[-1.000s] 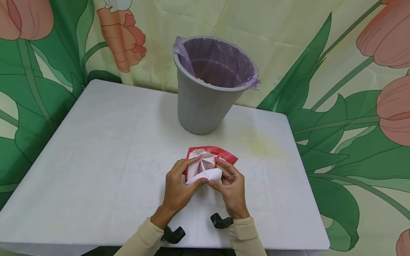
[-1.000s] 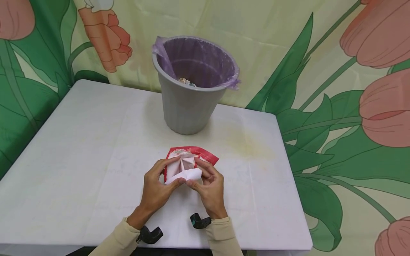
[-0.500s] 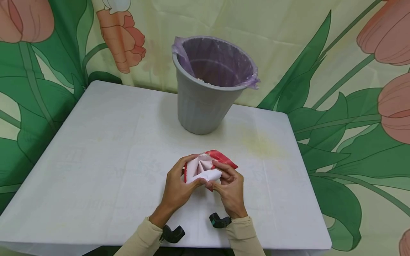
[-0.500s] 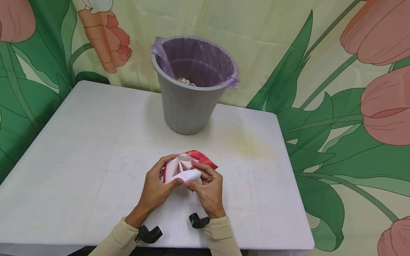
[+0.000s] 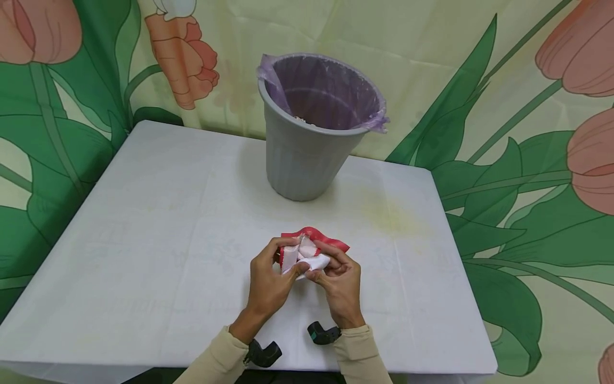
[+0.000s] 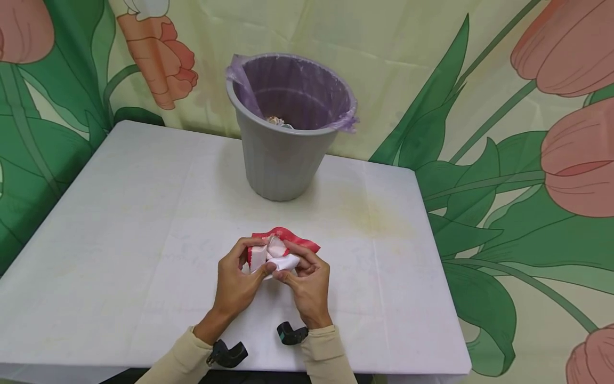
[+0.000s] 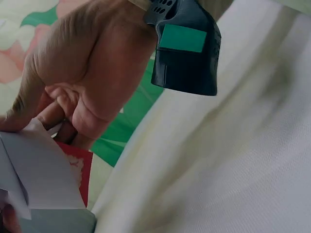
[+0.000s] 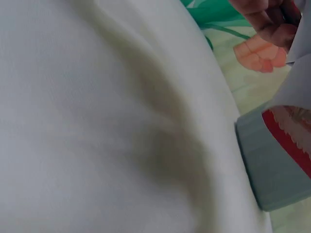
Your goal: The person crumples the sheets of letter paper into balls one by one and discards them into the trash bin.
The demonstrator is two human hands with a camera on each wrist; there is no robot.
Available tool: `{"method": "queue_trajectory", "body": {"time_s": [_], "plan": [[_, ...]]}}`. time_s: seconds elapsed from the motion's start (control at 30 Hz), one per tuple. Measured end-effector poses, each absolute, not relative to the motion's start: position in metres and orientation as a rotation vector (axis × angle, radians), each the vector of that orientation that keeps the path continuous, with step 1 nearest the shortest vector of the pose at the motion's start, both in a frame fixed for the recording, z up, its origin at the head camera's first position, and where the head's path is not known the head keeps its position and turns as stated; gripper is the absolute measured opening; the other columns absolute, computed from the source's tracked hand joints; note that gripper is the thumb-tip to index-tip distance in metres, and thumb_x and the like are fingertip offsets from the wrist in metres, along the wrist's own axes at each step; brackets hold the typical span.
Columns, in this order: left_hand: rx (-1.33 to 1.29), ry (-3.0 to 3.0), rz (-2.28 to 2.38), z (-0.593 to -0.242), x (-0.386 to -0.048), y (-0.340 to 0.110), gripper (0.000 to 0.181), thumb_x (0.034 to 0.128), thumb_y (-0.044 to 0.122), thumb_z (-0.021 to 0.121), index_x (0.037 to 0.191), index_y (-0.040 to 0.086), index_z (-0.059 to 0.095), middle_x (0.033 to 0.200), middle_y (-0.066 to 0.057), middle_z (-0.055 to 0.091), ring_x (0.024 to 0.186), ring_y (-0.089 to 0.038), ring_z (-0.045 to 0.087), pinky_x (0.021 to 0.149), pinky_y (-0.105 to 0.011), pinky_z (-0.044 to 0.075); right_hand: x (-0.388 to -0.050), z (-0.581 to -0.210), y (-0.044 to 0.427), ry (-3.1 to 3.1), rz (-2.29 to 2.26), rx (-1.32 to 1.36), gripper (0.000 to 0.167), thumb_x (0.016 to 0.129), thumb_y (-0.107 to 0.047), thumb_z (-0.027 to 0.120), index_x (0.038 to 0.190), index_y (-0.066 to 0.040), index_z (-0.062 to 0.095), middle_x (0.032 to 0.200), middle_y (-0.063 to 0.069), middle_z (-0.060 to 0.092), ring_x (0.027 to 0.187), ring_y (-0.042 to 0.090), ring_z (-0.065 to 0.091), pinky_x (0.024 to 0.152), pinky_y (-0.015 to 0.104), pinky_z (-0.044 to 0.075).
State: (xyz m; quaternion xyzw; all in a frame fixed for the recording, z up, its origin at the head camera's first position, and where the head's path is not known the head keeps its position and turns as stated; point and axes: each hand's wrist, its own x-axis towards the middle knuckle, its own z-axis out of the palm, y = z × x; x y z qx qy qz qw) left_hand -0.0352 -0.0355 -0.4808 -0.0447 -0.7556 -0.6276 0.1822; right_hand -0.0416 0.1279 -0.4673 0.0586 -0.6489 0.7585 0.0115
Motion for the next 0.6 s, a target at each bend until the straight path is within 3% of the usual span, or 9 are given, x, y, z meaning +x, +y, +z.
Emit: {"method": "queue_trajectory", "body": {"time_s": [0.13,0.23,0.43,0.6], "plan": [[-0.096,-2.078,-1.764,-0.48,-0.035,-0.034,0.045,0.079,0.022,0.095,0.117,0.013,0.071,0.107,0.001,0.075,0.079,-0.012,0.058,0.067,-0.023,0.052,-0.04,-0.469,0.122,-2.025,2.318,0.105,0.06,0.077,0.003,0.091,0.133,0.001,0.071,0.12,0.014,0.08,0.109,0.021,0.076,0.091,0.031,0.064],[-0.067,-2.059,-1.784,-0.48,-0.035,-0.034,0.042,0.0796,0.022,0.095,0.114,0.014,0.072,0.103,0.002,0.074,0.074,-0.012,0.054,0.061,-0.022,0.048,-0.041,-0.472,0.12,-2.022,2.257,0.1,0.06,0.076,0.003,0.091,0.132,-0.001,0.072,0.125,0.018,0.077,0.109,0.021,0.075,0.095,0.029,0.062],[-0.039,-2.013,-1.847,-0.478,-0.034,-0.036,0.041,0.0801,0.018,0.094,0.115,0.014,0.073,0.109,0.001,0.074,0.075,-0.014,0.055,0.062,-0.02,0.047,-0.042,-0.476,0.116,-1.993,2.223,0.138,0.065,0.08,-0.008,0.091,0.14,-0.005,0.068,0.159,0.015,0.055,0.152,0.029,0.05,0.117,0.028,0.045],[-0.038,-1.967,-1.857,-0.479,-0.033,-0.035,0.043,0.0789,0.015,0.094,0.117,0.012,0.073,0.111,-0.001,0.075,0.077,-0.014,0.055,0.065,-0.019,0.048,-0.038,-0.477,0.111,-2.011,2.268,0.087,0.068,0.084,-0.018,0.087,0.147,-0.012,0.064,0.166,0.005,0.047,0.155,0.025,0.044,0.116,0.028,0.046]]}}
